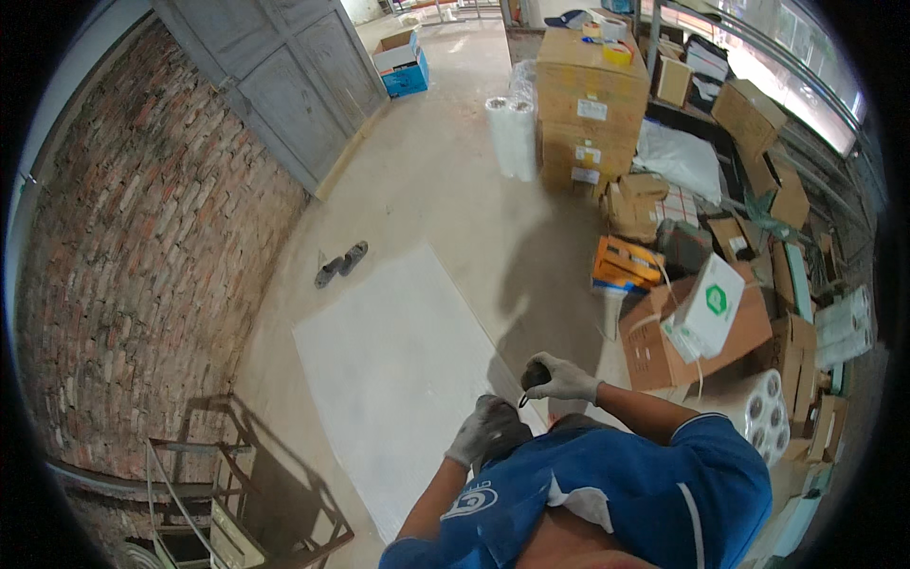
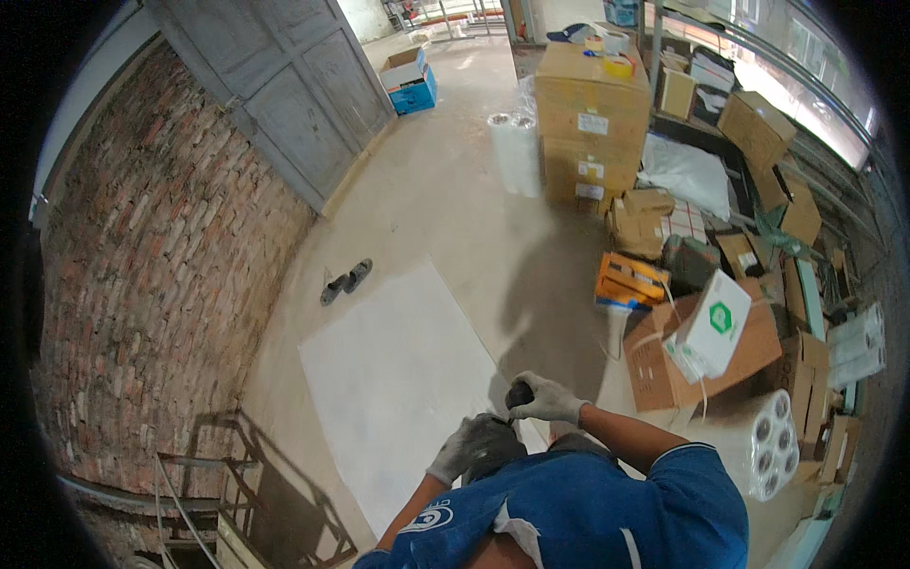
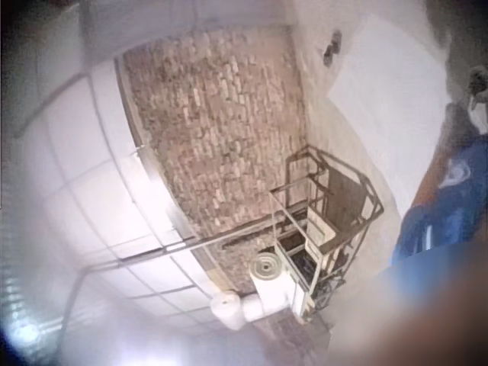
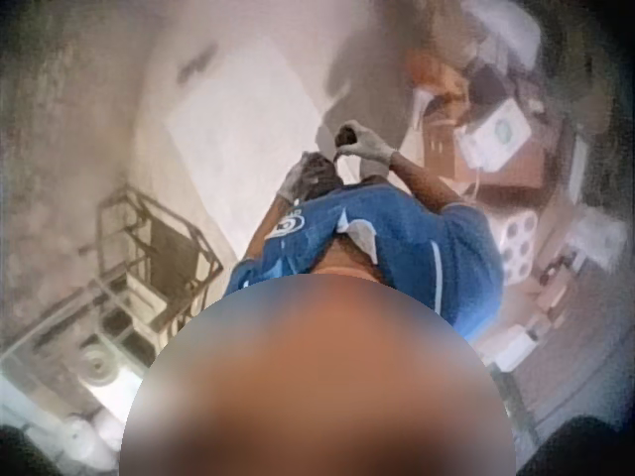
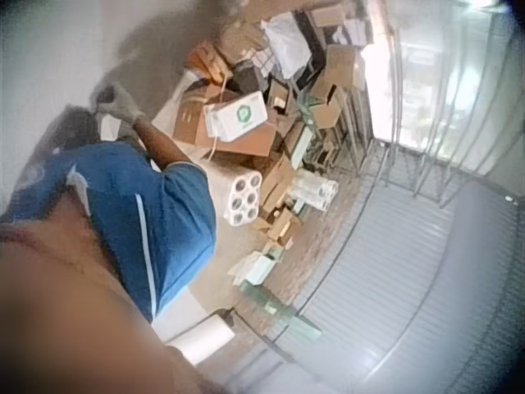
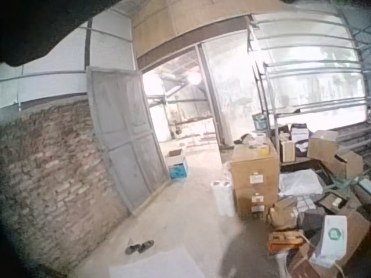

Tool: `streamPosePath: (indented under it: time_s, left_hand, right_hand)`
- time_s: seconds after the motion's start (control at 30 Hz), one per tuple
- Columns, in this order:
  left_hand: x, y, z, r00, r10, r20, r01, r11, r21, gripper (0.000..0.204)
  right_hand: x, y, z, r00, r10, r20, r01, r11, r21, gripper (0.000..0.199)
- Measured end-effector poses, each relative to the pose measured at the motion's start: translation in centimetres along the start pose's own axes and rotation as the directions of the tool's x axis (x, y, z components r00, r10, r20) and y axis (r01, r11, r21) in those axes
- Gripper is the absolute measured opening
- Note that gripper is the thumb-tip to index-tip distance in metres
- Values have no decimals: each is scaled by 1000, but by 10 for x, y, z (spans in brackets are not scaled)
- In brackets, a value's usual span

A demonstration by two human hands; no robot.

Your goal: The person unrolls a sheet of bubble wrap on the floor, measures it with a tape measure, and cuts it to size using a utility knife. The person then places the cut piece aside.

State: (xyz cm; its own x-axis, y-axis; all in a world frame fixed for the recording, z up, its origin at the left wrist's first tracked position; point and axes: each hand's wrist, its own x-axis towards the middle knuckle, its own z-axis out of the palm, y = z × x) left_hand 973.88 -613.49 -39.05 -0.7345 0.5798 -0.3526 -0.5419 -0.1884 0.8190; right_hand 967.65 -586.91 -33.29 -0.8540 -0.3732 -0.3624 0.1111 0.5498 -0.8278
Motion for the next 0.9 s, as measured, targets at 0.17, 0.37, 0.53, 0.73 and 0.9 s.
streamPosePath:
  time_s: [0.17, 0.37, 0.53, 0.73, 0.9]
  left_hand:
    - [9, -4, -154, 686, -371, -626, 279, 929, -245, 64]
    - [39, 46, -314, 582, -520, -625, 626, 777, -64, 57]
    - [143, 144, -400, 609, -304, -732, 389, 919, -58, 33]
    - [266, 234, -428, 537, -101, -837, 90, 994, -62, 35]
    - [286, 212, -396, 429, -167, -888, 211, 974, -81, 36]
  right_hand:
    - [131, -1, -57, 978, 185, 93, -200, 728, 656, 60]
    - [234, 7, -128, 928, 274, -254, -1, 680, 733, 49]
    - [292, 3, -228, 726, 437, -531, -13, 781, 624, 50]
    - [387, 1, -442, 444, 146, -884, 165, 956, 241, 52]
    - [516, 28, -663, 357, -178, -917, -154, 957, -245, 50]
